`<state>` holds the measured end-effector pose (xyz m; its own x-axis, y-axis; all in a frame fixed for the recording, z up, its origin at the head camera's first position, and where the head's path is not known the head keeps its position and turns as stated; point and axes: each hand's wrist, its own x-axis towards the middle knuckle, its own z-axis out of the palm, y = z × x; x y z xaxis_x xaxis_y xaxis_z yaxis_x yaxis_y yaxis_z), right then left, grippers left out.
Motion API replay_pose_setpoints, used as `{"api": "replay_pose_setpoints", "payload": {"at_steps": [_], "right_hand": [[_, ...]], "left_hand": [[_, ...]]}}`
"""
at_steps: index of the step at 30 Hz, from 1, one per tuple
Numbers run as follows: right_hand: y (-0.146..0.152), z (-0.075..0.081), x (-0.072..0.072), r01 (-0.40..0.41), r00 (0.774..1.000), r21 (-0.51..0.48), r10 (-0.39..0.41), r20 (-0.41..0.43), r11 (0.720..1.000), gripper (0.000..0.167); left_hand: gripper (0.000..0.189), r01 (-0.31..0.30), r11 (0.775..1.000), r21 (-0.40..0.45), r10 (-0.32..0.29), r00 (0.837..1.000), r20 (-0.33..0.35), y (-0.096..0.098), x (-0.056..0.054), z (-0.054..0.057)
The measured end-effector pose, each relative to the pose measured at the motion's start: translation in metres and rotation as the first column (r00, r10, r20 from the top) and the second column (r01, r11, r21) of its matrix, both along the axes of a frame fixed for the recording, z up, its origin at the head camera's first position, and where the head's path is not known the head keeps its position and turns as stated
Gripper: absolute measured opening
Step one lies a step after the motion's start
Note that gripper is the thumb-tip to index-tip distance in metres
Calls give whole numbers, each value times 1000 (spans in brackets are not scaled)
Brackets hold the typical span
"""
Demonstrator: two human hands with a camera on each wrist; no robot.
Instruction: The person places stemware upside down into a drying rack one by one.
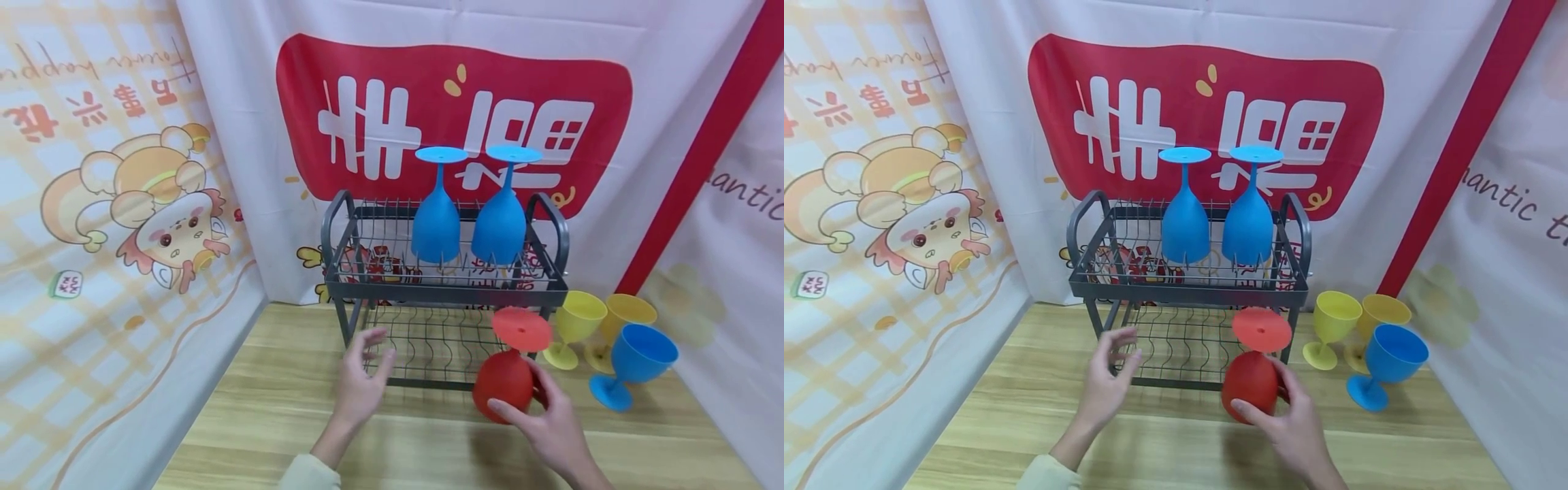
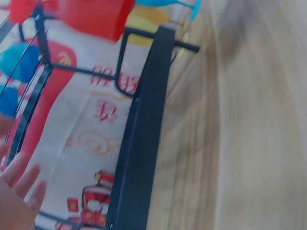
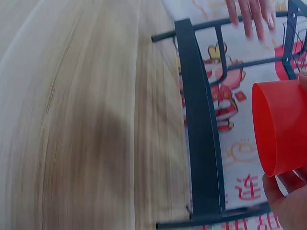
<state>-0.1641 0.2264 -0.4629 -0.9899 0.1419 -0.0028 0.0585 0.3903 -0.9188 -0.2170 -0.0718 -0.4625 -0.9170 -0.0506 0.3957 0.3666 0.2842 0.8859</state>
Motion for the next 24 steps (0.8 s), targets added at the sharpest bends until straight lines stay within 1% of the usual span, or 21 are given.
{"api": "replay_pose_setpoints", "payload": {"at_steps": [1, 2, 4, 5, 6, 7, 9, 11, 14, 17, 20, 22, 24], "right_hand": [[5, 0, 0, 4, 1000, 11, -4, 6, 1000, 99], [9, 0, 1, 9, 1000, 21, -9, 10, 1000, 101], [19, 0, 2, 18, 1000, 41, -19, 24, 999, 104], [24, 0, 2, 24, 999, 56, -26, 29, 998, 106], [28, 0, 2, 30, 999, 73, -33, 34, 997, 107], [33, 0, 3, 36, 999, 90, -40, 36, 995, 107], [42, 0, 4, 53, 998, 127, -58, 37, 990, 108], [50, 1, 5, 78, 996, 155, -85, 40, 985, 109], [61, 2, 6, 118, 991, 172, -127, 40, 978, 110], [68, 5, 7, 157, 986, 188, -164, 20, 969, 109], [76, 8, 7, 178, 984, 215, -176, -25, 960, 106], [81, 10, 7, 176, 984, 232, -171, -42, 957, 104], [88, 13, 7, 172, 985, 241, -167, -39, 955, 104]], "left_hand": [[39, -59, 998, 37, 60, 998, -10, -6, -2, 3], [37, -112, 990, 81, 114, 993, -19, -12, -5, 7], [33, -204, 966, 160, 213, 976, -42, -23, -10, 16], [32, -237, 952, 192, 252, 966, -56, -28, -12, 22], [32, -258, 940, 225, 280, 957, -72, -32, -15, 28], [33, -262, 931, 255, 292, 952, -90, -36, -17, 34], [36, -237, 925, 297, 286, 949, -134, -42, -22, 48], [42, -184, 933, 308, 245, 954, -172, -46, -26, 62], [51, -109, 957, 269, 166, 966, -200, -47, -31, 83], [60, -78, 978, 191, 114, 976, -187, -46, -35, 99], [66, -85, 988, 128, 105, 981, -162, -45, -38, 108], [68, -92, 990, 109, 108, 982, -153, -45, -39, 110], [67, -97, 989, 108, 112, 983, -148, -46, -41, 110]]}}
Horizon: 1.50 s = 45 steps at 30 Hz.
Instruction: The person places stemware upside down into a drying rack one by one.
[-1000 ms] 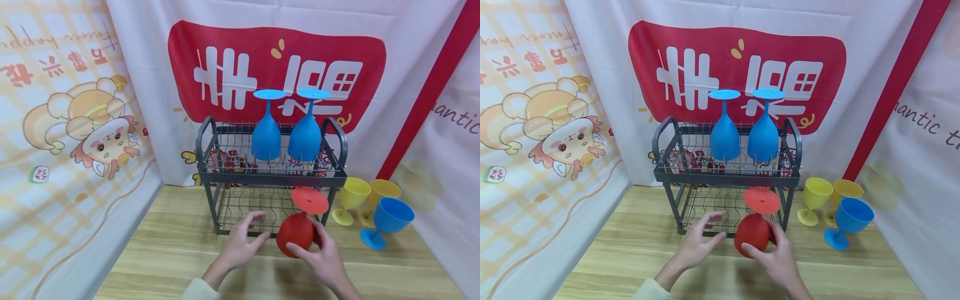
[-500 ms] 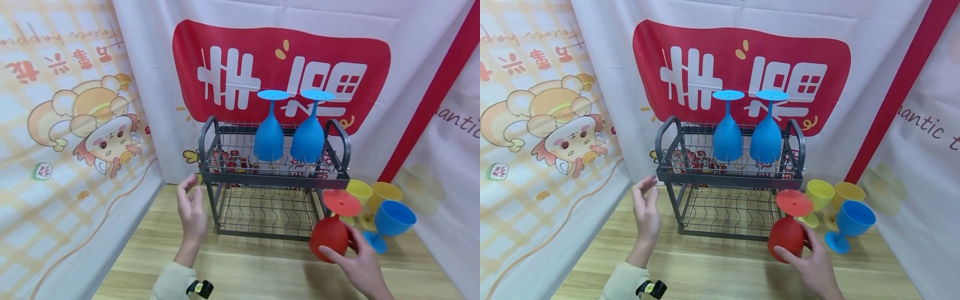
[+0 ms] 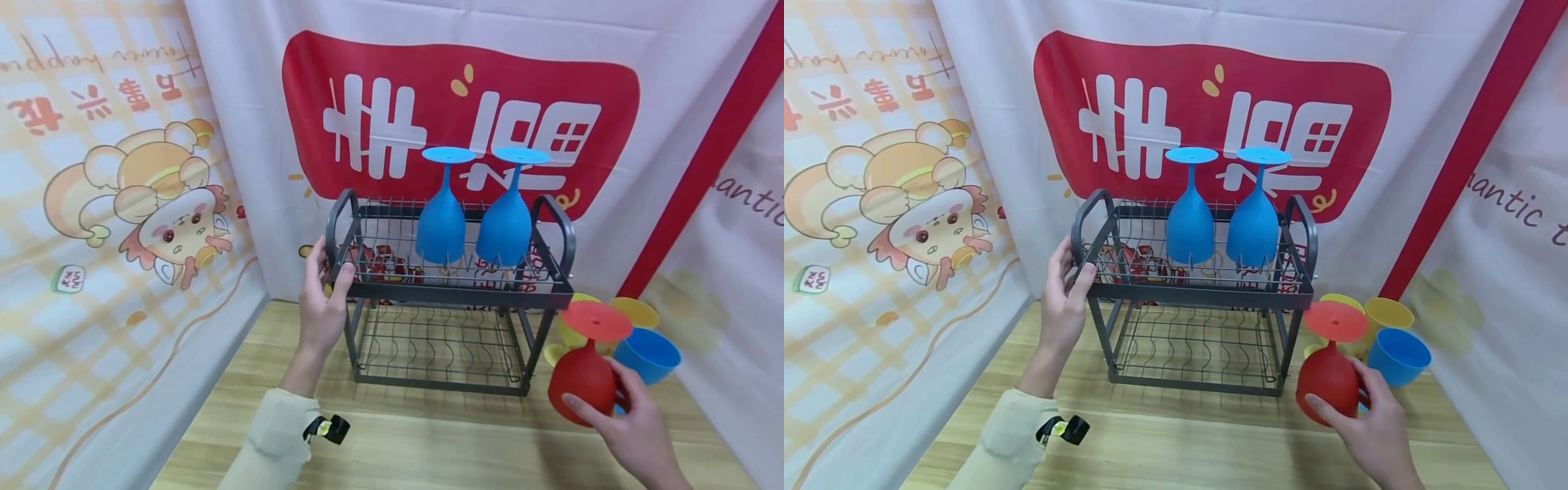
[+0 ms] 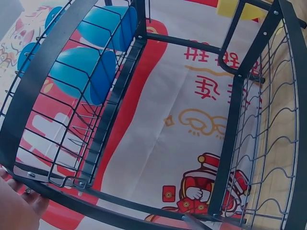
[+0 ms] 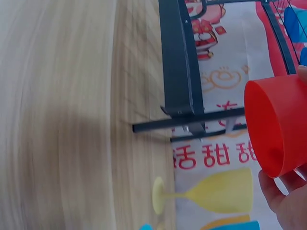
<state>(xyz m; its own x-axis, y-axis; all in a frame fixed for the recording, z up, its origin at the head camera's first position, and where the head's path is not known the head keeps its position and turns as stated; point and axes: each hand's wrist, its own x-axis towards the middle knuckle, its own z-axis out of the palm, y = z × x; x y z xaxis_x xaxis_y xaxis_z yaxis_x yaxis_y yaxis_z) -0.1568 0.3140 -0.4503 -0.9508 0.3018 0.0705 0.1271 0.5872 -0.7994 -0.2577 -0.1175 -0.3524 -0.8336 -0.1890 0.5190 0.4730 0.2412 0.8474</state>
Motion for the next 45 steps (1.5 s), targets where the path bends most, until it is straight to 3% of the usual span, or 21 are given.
{"api": "replay_pose_setpoints", "payload": {"at_steps": [5, 10, 17, 22, 28, 34, 37, 45], "right_hand": [[16, 10, 1, 42, 999, 12, -42, -4, 999, 103], [24, 28, 2, 70, 987, 83, -57, -148, 994, 96], [26, 73, -8, 89, 938, 155, -31, -344, 984, 91], [21, 108, -17, 69, 902, 213, 30, -431, 975, 90], [7, 143, -25, 54, 874, 285, 92, -477, 957, 92], [-4, 171, -33, 39, 833, 351, 164, -529, 936, 90], [-11, 184, -37, 17, 824, 369, 196, -532, 929, 91], [-37, 204, -57, -39, 782, 412, 285, -555, 910, 89]], "left_hand": [[68, 22, 1000, 16, -22, 1000, 2, 2, -3, 2], [67, 53, 997, 51, -53, 999, -13, 4, -8, 4], [66, 67, 992, 107, -64, 998, -27, 8, -8, 7], [67, 65, 991, 119, -61, 998, -33, 9, -7, 6], [65, 65, 990, 127, -59, 997, -47, 9, -8, 5], [64, 62, 990, 127, -55, 997, -59, 11, -9, 4], [64, 63, 990, 127, -56, 997, -60, 12, -10, 4], [66, 51, 990, 134, -45, 998, -45, 11, -9, 4]]}}
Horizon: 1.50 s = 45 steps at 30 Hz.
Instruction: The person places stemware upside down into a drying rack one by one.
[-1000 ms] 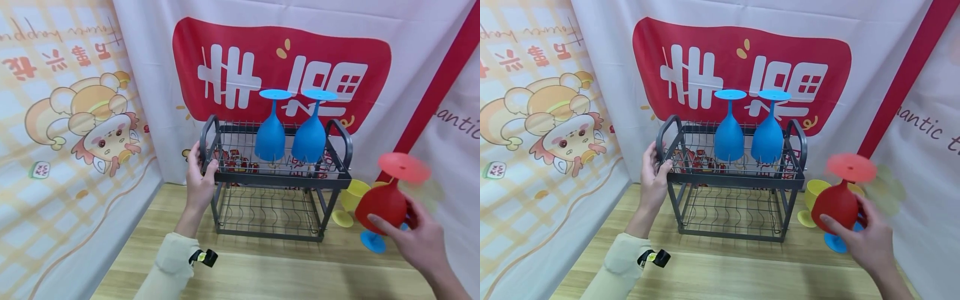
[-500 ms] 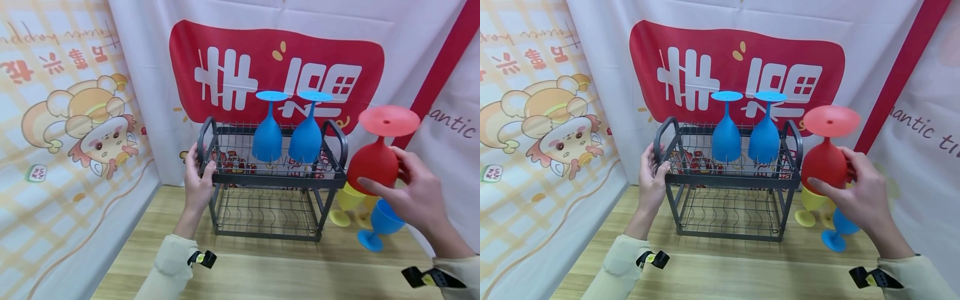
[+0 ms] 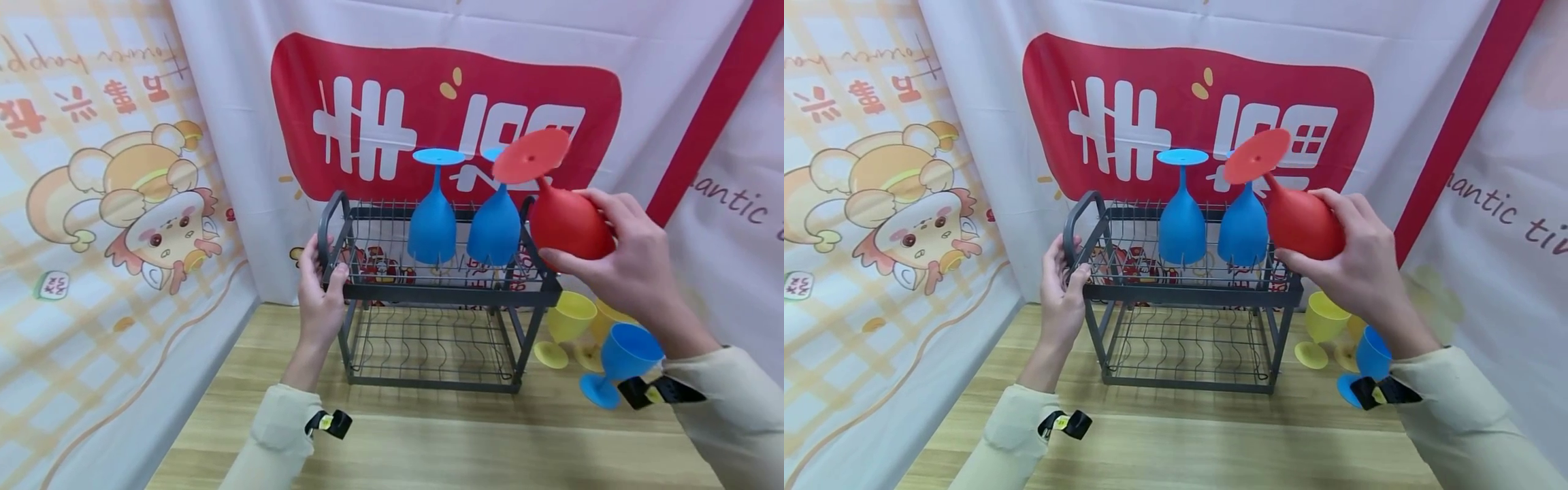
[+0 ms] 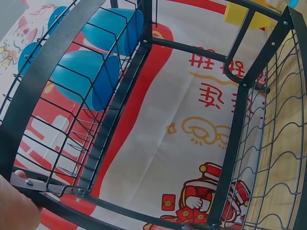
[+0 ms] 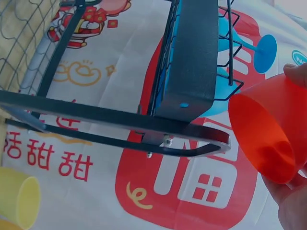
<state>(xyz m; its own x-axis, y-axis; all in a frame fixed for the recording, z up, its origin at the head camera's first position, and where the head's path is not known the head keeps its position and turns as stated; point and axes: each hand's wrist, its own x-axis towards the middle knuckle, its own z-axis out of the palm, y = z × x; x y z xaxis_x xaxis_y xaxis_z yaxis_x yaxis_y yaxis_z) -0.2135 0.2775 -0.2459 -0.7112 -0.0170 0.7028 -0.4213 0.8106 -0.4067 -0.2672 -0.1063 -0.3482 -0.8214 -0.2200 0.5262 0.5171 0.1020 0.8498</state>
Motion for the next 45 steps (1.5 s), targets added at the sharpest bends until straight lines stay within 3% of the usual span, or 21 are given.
{"api": "replay_pose_setpoints", "payload": {"at_steps": [13, 19, 27, 36, 45], "right_hand": [[-28, 10, -10, -104, 994, 52, 105, -26, 993, 87], [-63, 12, -18, -184, 982, 95, 186, -17, 978, 86], [-120, 12, -34, -253, 967, 82, 253, 2, 964, 85], [-174, 8, -49, -282, 959, 62, 283, -9, 957, 81], [-210, 9, -62, -286, 958, 43, 285, 44, 957, 83]], "left_hand": [[66, 8, 1000, 5, -8, 1000, -1, 6, 0, -2], [65, 4, 1000, 2, -4, 1000, 0, 7, 0, -2], [63, 8, 1000, -4, -8, 1000, -24, 6, -1, -4], [63, 6, 1000, -17, -6, 1000, -14, 0, -1, -4], [60, 8, 1000, -16, -8, 1000, 10, -1, -1, -2]]}}
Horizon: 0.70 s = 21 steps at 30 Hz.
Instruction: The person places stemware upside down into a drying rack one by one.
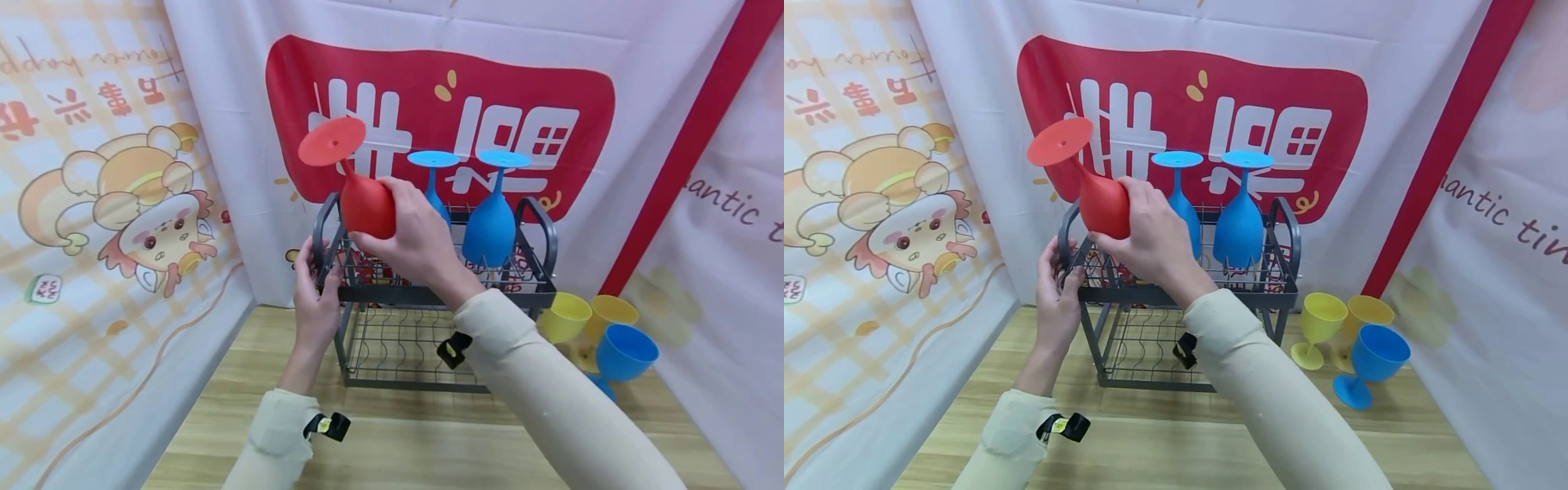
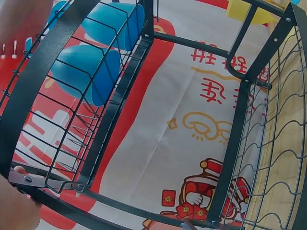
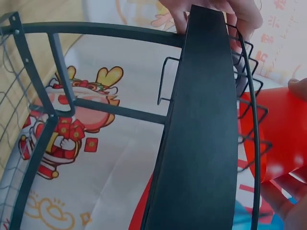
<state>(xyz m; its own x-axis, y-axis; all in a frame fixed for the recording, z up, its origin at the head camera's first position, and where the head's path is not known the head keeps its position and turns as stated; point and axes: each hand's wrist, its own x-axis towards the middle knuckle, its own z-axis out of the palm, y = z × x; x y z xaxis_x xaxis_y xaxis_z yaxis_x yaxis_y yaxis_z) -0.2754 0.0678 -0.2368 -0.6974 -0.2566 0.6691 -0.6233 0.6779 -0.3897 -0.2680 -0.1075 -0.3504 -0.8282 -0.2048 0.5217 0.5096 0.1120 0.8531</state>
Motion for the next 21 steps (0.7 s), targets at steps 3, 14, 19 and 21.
{"api": "replay_pose_setpoints", "payload": {"at_steps": [3, 14, 19, 21], "right_hand": [[-10, 2, -4, -2, 999, -7, 3, 39, 1000, 83], [-27, -1, -18, 36, 984, -48, -27, 177, 998, 84], [-29, -6, -24, 54, 963, -49, -39, 267, 997, 84], [-28, -9, -26, 66, 949, -59, -44, 311, 996, 84]], "left_hand": [[60, -13, 1000, -8, 13, 1000, 18, 0, 0, 1], [60, -14, 1000, -13, 14, 1000, 12, -1, -1, -1], [60, -5, 1000, 1, 5, 1000, -4, -1, -1, -1], [60, 2, 1000, 6, -2, 1000, -8, 0, -1, -1]]}}
